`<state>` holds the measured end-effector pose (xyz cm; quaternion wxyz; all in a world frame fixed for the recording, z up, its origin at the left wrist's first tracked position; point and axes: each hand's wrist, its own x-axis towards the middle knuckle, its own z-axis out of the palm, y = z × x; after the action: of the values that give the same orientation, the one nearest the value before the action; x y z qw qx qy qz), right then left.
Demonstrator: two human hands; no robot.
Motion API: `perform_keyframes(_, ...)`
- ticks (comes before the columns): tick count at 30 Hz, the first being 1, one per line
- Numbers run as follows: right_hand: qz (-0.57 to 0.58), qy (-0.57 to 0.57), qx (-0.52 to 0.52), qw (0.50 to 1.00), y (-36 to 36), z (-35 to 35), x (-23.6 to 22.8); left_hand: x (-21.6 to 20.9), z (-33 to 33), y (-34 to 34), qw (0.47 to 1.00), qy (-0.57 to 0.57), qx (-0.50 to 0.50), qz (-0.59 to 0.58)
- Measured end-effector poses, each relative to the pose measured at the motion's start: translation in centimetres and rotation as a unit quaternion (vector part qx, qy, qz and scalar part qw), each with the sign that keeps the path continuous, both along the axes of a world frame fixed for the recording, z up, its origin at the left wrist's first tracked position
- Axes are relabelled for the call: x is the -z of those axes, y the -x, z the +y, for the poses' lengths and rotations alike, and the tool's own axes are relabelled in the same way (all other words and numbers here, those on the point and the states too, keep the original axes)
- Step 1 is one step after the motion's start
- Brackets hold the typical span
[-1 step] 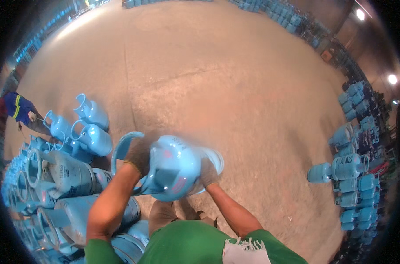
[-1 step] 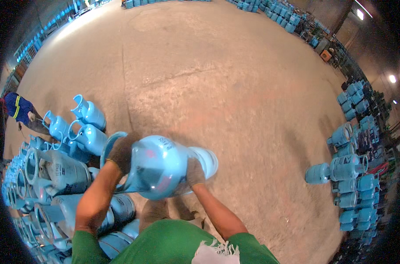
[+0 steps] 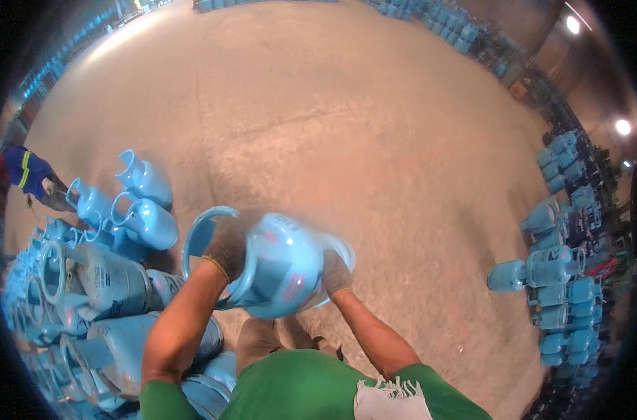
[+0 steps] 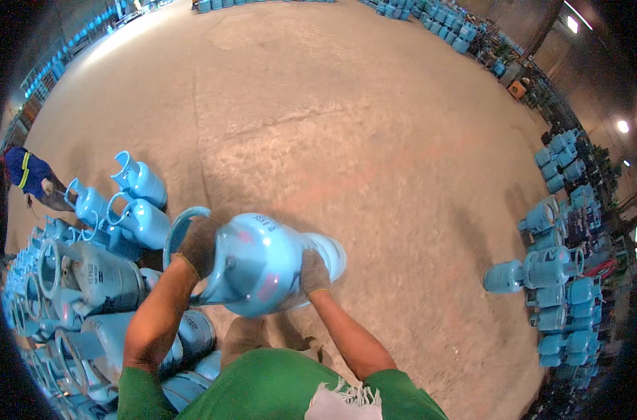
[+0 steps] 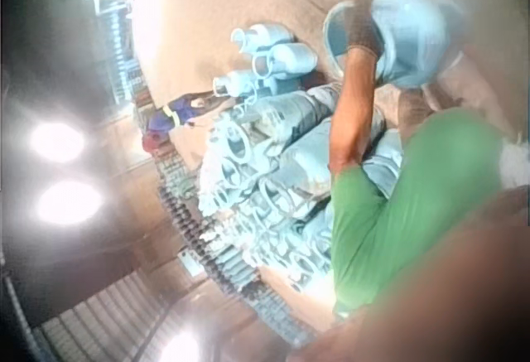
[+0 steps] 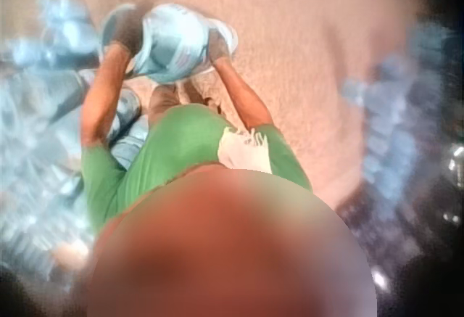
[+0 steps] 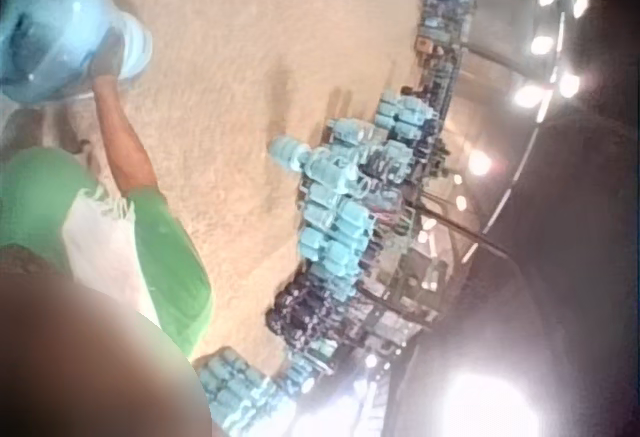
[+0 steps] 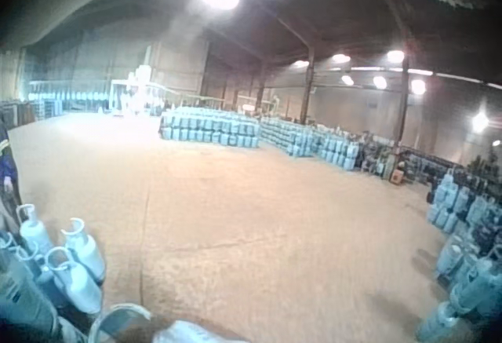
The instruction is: The person repeatedly picks up light-blue gas cylinders from a stack, carries them across the warehouse floor, and places them into a new stack. The worker handles one cylinder at a time, walking between stacks and repeating the cycle.
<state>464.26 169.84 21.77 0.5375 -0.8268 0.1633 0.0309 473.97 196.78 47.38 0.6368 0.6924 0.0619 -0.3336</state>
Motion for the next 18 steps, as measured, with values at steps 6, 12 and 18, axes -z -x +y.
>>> perform_keyframes(6, 0.023, -0.062, 0.09, 0.994, -5.8, 1.3, -8.2, 0.2, 2.0, -5.9, 0.929, -0.03, 0.31, -0.197)
perform_keyframes(12, -0.277, 0.136, -0.084, 0.947, -7.3, 11.6, -19.2, 0.0, -1.9, -12.1, 0.988, 0.092, -0.026, -0.125)
perform_keyframes(18, -0.242, 0.075, 0.023, 0.967, -15.9, 14.9, -22.4, -1.3, -1.8, -18.9, 0.988, 0.147, -0.004, 0.042)
